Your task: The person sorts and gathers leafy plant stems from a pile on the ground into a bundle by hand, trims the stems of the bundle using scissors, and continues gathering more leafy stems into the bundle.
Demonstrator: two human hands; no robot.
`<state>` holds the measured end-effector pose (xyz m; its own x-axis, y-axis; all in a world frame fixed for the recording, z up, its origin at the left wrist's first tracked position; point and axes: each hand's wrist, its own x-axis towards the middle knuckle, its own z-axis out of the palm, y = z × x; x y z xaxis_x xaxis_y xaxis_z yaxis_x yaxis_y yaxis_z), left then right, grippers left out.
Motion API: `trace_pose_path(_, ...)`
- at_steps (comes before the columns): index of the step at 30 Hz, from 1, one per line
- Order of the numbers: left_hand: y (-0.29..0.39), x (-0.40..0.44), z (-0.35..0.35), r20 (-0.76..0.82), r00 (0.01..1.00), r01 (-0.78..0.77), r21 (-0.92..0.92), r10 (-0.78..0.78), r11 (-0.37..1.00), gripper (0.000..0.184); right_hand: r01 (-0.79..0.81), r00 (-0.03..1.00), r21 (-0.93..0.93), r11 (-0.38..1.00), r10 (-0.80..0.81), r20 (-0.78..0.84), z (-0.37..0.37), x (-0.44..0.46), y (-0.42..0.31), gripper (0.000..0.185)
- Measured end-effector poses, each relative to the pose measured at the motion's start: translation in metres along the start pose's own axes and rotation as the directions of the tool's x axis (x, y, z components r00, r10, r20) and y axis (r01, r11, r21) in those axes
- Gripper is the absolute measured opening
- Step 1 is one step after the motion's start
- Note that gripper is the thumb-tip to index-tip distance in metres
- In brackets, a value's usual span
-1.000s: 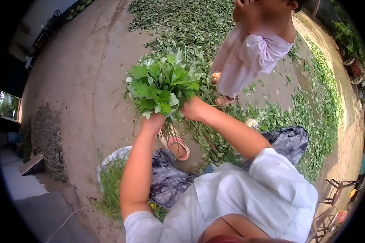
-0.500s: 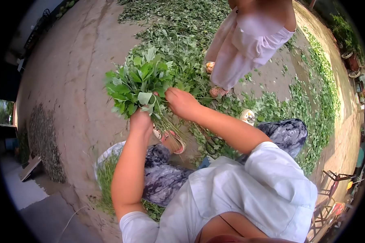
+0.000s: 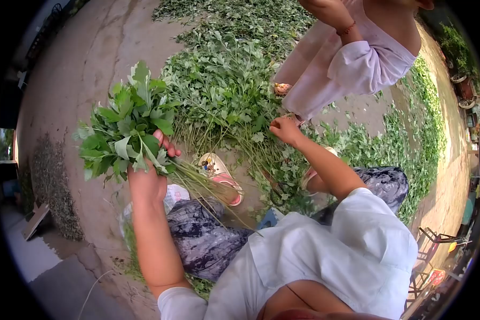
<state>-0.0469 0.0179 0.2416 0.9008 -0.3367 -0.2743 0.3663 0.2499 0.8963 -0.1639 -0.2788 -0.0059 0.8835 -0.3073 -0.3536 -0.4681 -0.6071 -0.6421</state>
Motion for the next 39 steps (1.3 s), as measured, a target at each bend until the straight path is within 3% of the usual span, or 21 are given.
trace_pose_path(2,0.003,-0.002,0.003,-0.052,0.998,0.022,0.007,-0.022,1.0,0.014,-0.059,0.975,0.229,0.972,0.105,-0.195,0.023,0.043,-0.029,0.041)
trace_pose_path(3,0.003,-0.001,0.004,-0.066,0.998,0.019,0.009,-0.019,1.0,0.014,-0.053,0.978,0.23,0.972,0.097,-0.184,0.035,0.066,-0.034,0.041)
trace_pose_path(5,0.004,0.0,0.005,-0.073,0.997,0.018,-0.007,-0.018,1.0,0.014,-0.271,0.853,0.33,0.904,0.384,-0.353,0.064,0.109,-0.033,0.041)
trace_pose_path(6,0.004,0.001,0.005,-0.084,0.996,-0.001,0.012,0.002,1.0,0.014,-0.266,0.861,0.33,0.906,0.377,-0.342,0.073,0.122,-0.033,0.041)
trace_pose_path(8,0.004,0.004,0.0,-0.109,0.994,0.0,0.006,0.0,1.0,0.015,-0.395,0.827,0.661,0.639,0.561,-0.048,0.087,0.143,-0.032,0.033)
trace_pose_path(9,0.005,0.005,-0.002,-0.124,0.992,0.004,-0.005,-0.005,1.0,0.015,-0.392,0.832,0.658,0.643,0.553,-0.044,0.087,0.148,-0.036,0.033)
trace_pose_path(11,0.005,0.007,-0.007,-0.126,0.992,-0.017,0.005,0.018,1.0,0.016,0.097,0.897,0.618,0.78,0.201,-0.394,0.077,0.148,-0.049,0.026)
trace_pose_path(12,0.007,0.008,-0.007,-0.129,0.991,-0.03,-0.009,0.029,0.999,0.017,0.21,0.773,0.375,0.903,0.082,-0.629,0.068,0.14,-0.064,0.022)
trace_pose_path(13,0.007,0.007,-0.007,-0.131,0.991,-0.04,-0.022,0.037,0.999,0.017,0.208,0.778,0.379,0.902,0.083,-0.623,0.058,0.127,-0.08,0.022)
trace_pose_path(15,0.008,0.005,-0.006,-0.13,0.991,-0.023,-0.035,0.018,0.999,0.016,0.238,0.681,0.023,0.971,-0.15,-0.717,0.049,0.101,-0.104,0.021)
trace_pose_path(16,0.009,0.004,-0.005,-0.12,0.993,-0.018,-0.053,0.011,0.998,0.016,0.222,0.814,0.062,0.973,-0.15,-0.561,0.061,0.094,-0.106,0.024)
trace_pose_path(17,0.009,0.005,-0.005,-0.119,0.993,-0.024,-0.053,0.017,0.998,0.016,0.064,0.946,0.034,0.997,-0.05,-0.32,0.075,0.091,-0.106,0.034)
trace_pose_path(19,0.008,0.006,-0.006,-0.109,0.994,-0.013,-0.035,0.009,0.999,0.015,-0.23,0.973,-0.01,0.973,0.23,-0.002,0.122,0.092,-0.087,0.049)
trace_pose_path(20,0.007,0.006,-0.008,-0.118,0.993,-0.022,-0.022,0.019,1.0,0.015,-0.238,0.97,0.099,0.966,0.231,0.08,0.138,0.091,-0.076,0.043)
trace_pose_path(21,0.007,0.006,-0.008,-0.116,0.993,-0.024,-0.022,0.021,0.999,0.015,-0.237,0.97,0.1,0.966,0.23,0.077,0.14,0.088,-0.078,0.043)
trace_pose_path(23,0.006,0.003,-0.008,-0.164,0.986,-0.023,-0.024,0.019,0.999,0.015,0.112,0.981,0.341,0.933,-0.05,-0.186,0.143,0.077,-0.076,0.036)
trace_pose_path(24,0.004,0.002,-0.01,-0.159,0.987,-0.013,-0.034,0.008,0.999,0.015,0.225,0.943,0.335,0.915,-0.118,-0.311,0.125,0.063,-0.085,0.03)
trace_pose_path(29,0.008,-0.001,-0.012,-0.132,0.99,-0.052,-0.018,0.049,0.998,0.015,0.101,0.952,0.324,0.941,0.003,-0.306,0.075,-0.015,-0.054,0.029)
trace_pose_path(31,0.009,-0.004,-0.012,-0.116,0.992,-0.045,-0.033,0.041,0.998,0.015,-0.065,0.99,0.09,0.994,0.076,-0.117,0.085,-0.036,-0.005,0.033)
trace_pose_path(34,0.008,-0.006,-0.013,-0.083,0.995,-0.055,-0.029,0.053,0.998,0.016,-0.17,0.969,-0.132,0.976,0.142,-0.2,0.087,-0.057,0.025,0.039)
trace_pose_path(39,0.006,-0.004,-0.013,-0.053,0.998,-0.046,-0.006,0.046,0.999,0.017,-0.021,0.906,0.133,0.991,0.075,-0.416,0.063,-0.001,0.002,0.057)
